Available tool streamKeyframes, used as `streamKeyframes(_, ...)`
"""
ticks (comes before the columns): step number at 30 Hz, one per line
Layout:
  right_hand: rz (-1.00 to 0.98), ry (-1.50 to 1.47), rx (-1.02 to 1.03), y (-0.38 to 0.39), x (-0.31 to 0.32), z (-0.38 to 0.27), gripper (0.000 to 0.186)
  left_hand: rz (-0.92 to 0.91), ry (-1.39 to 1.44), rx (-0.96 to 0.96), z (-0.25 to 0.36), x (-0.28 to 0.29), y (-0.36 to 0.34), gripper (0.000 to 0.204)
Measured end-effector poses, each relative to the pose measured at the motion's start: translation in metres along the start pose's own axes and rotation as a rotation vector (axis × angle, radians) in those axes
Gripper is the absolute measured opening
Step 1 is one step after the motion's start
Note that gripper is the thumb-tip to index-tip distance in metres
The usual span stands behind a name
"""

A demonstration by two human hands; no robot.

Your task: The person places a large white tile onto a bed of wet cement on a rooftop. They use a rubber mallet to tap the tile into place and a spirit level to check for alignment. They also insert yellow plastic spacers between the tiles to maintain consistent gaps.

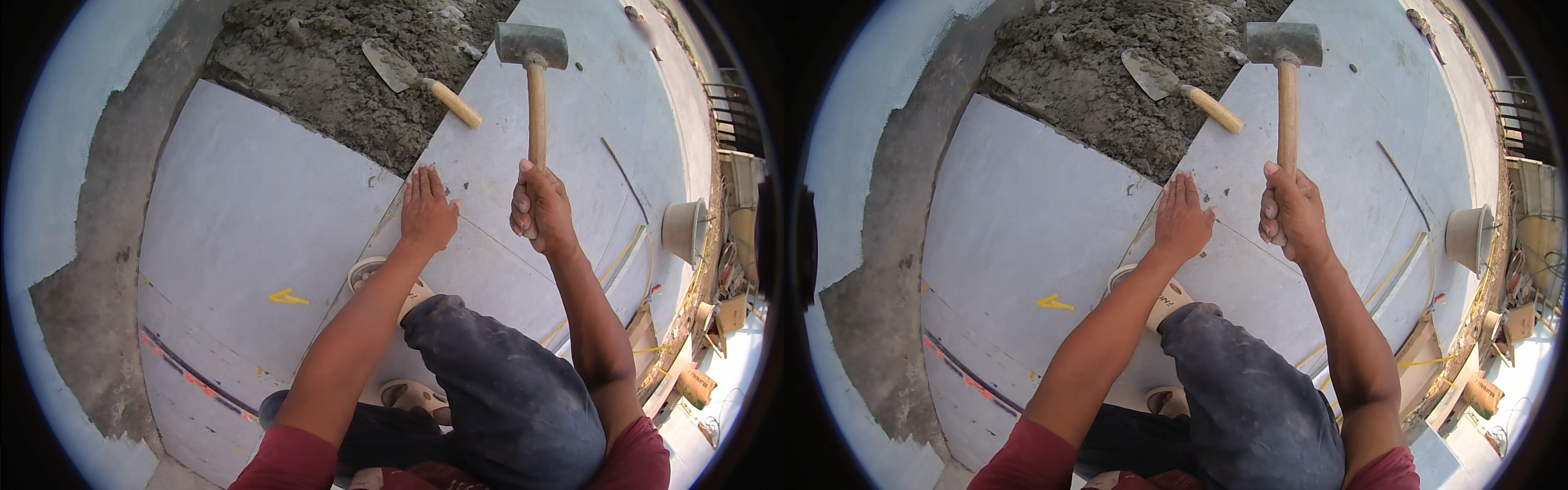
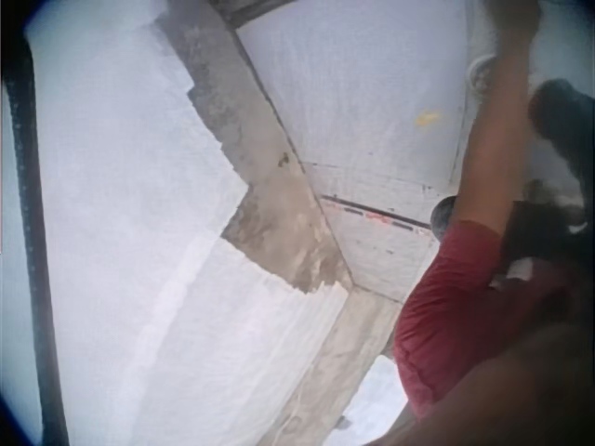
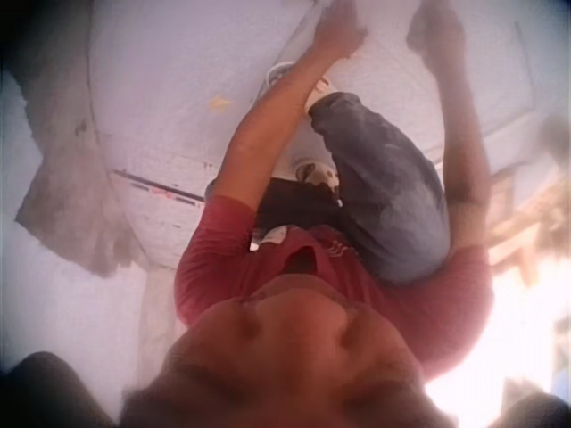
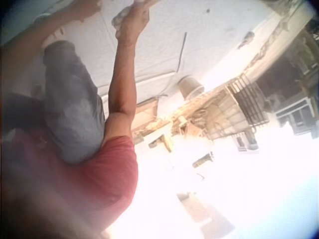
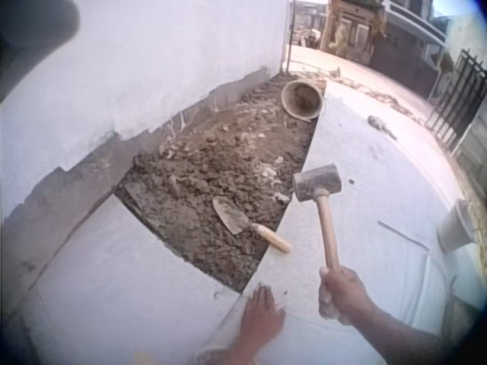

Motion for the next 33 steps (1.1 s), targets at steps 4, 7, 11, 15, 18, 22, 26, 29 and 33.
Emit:
streamKeyframes(4,-0.051,0.007,-0.025,0.004,-0.004,0.015,0.030,-0.060,-0.231,0.199,-0.023,0.009,0.013,0.082)
streamKeyframes(7,-0.103,-0.001,-0.045,0.007,-0.020,0.019,0.030,-0.015,-0.128,0.002,-0.017,0.000,0.003,0.082)
streamKeyframes(11,-0.125,0.096,0.006,0.009,-0.023,0.021,0.031,-0.029,0.088,-0.165,-0.003,0.013,-0.007,0.080)
streamKeyframes(15,-0.133,0.200,0.077,0.006,-0.013,0.020,0.033,-0.028,0.083,-0.158,0.003,0.046,0.045,0.079)
streamKeyframes(18,-0.152,0.235,0.125,0.000,-0.014,0.017,0.035,0.279,0.044,0.097,-0.084,0.118,0.073,0.084)
streamKeyframes(22,-0.223,0.257,0.220,0.011,-0.053,-0.005,0.038,0.256,-0.266,0.823,-0.278,0.198,0.164,0.115)
streamKeyframes(26,-0.311,0.163,0.125,0.020,-0.114,0.015,0.040,0.030,-0.354,0.990,-0.371,0.233,0.237,0.145)
streamKeyframes(29,-0.416,0.146,0.085,0.025,-0.167,0.037,0.040,-0.063,-0.340,1.006,-0.386,0.227,0.254,0.149)
streamKeyframes(33,-0.417,0.107,0.045,0.028,-0.226,0.060,0.038,-0.103,-0.333,1.009,-0.394,0.218,0.258,0.151)
Point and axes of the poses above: each hand's wrist, its own y-axis away from the middle knuckle, its own x-axis out of the back of the hand, z = x × y, the point moved 10 cm from there along -y, towards the middle knuckle, and after that the axes turned 15 degrees about z, right-handed, at the moved point
